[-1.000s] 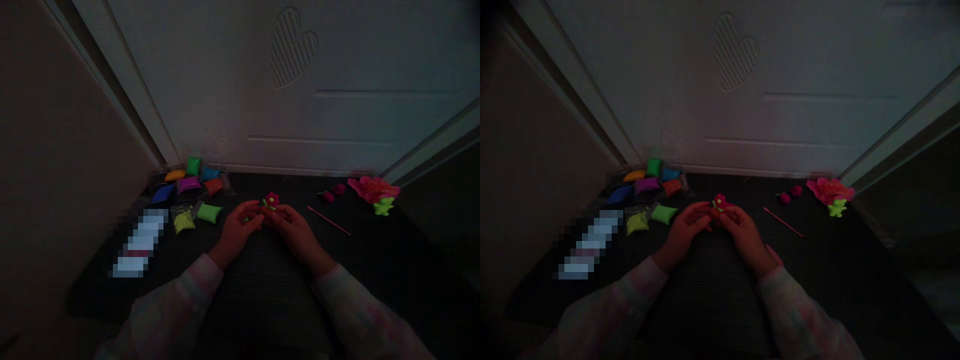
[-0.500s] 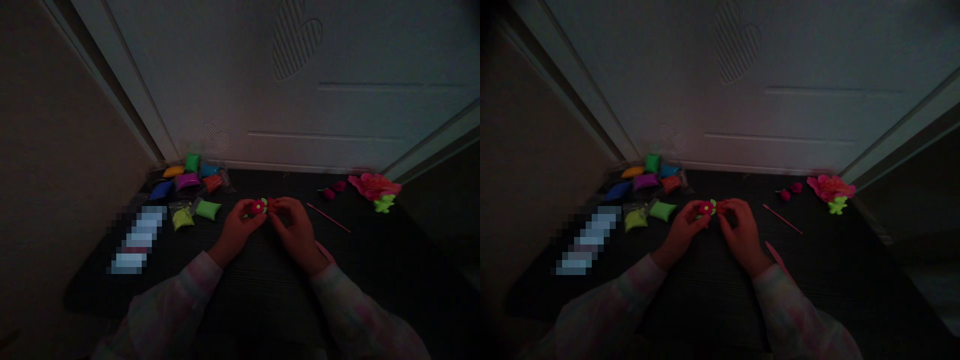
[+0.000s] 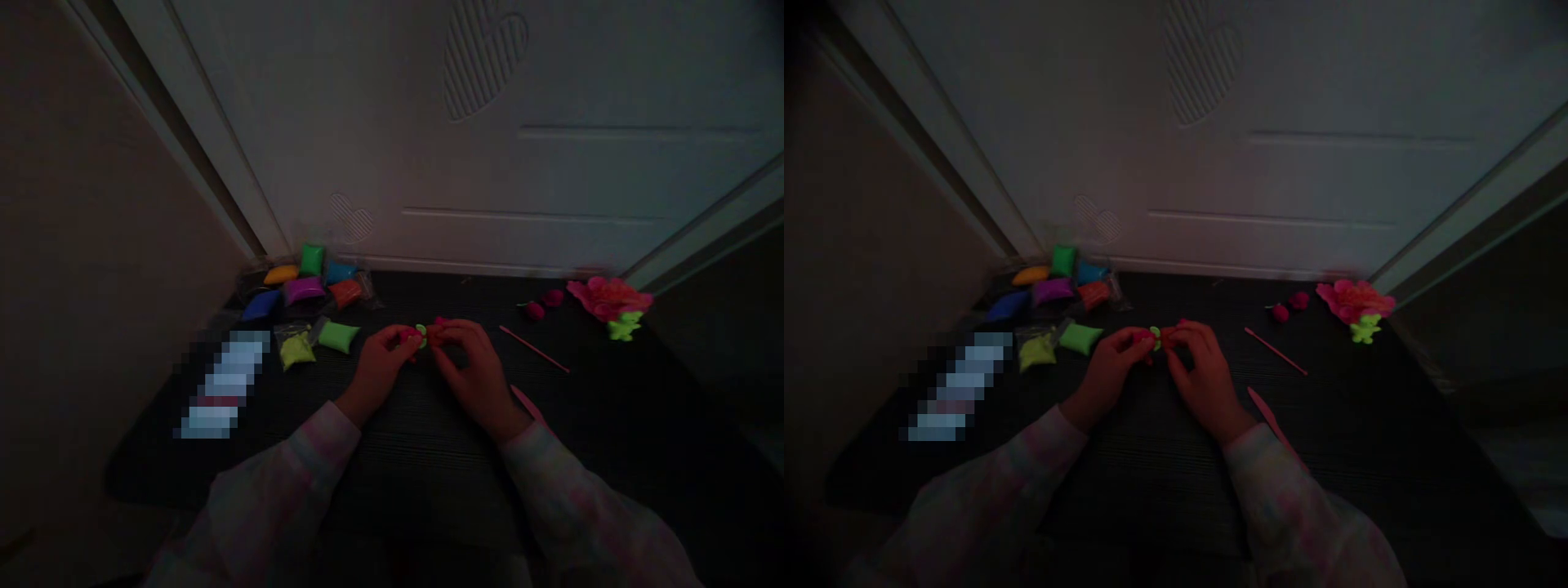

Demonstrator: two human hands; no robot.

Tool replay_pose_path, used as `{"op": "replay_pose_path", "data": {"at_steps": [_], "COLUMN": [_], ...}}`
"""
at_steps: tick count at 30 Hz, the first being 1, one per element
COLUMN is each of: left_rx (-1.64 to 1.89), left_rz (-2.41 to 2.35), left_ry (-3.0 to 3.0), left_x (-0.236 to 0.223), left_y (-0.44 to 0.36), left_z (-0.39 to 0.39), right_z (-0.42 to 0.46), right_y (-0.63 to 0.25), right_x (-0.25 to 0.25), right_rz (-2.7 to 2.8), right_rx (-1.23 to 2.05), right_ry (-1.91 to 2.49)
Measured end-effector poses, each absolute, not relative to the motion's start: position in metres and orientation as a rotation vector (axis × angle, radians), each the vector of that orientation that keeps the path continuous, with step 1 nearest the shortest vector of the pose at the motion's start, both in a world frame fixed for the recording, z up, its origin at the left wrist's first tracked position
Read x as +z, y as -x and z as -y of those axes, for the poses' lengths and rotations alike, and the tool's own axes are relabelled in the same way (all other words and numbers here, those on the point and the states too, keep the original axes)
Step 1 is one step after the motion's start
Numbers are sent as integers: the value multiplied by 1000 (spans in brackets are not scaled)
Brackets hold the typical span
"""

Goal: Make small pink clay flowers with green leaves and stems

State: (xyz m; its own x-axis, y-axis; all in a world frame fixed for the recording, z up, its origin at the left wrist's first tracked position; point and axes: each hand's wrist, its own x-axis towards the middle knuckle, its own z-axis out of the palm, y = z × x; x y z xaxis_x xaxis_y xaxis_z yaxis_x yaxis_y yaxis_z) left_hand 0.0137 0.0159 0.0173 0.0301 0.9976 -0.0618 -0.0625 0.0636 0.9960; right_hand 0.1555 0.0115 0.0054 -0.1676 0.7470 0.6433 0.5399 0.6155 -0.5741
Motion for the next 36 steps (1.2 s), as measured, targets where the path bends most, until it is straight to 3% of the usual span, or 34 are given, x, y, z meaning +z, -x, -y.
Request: {"op": "replay_pose_path", "data": {"at_steps": [36], "left_rx": [1074], "left_rz": [-1233], "left_ry": [-1201], "left_x": [9], "left_y": [-11], "left_z": [-20], "right_z": [-10], "right_y": [-154], "right_x": [1], "right_rz": [1951], "right_rx": [201], "right_ry": [993]}}
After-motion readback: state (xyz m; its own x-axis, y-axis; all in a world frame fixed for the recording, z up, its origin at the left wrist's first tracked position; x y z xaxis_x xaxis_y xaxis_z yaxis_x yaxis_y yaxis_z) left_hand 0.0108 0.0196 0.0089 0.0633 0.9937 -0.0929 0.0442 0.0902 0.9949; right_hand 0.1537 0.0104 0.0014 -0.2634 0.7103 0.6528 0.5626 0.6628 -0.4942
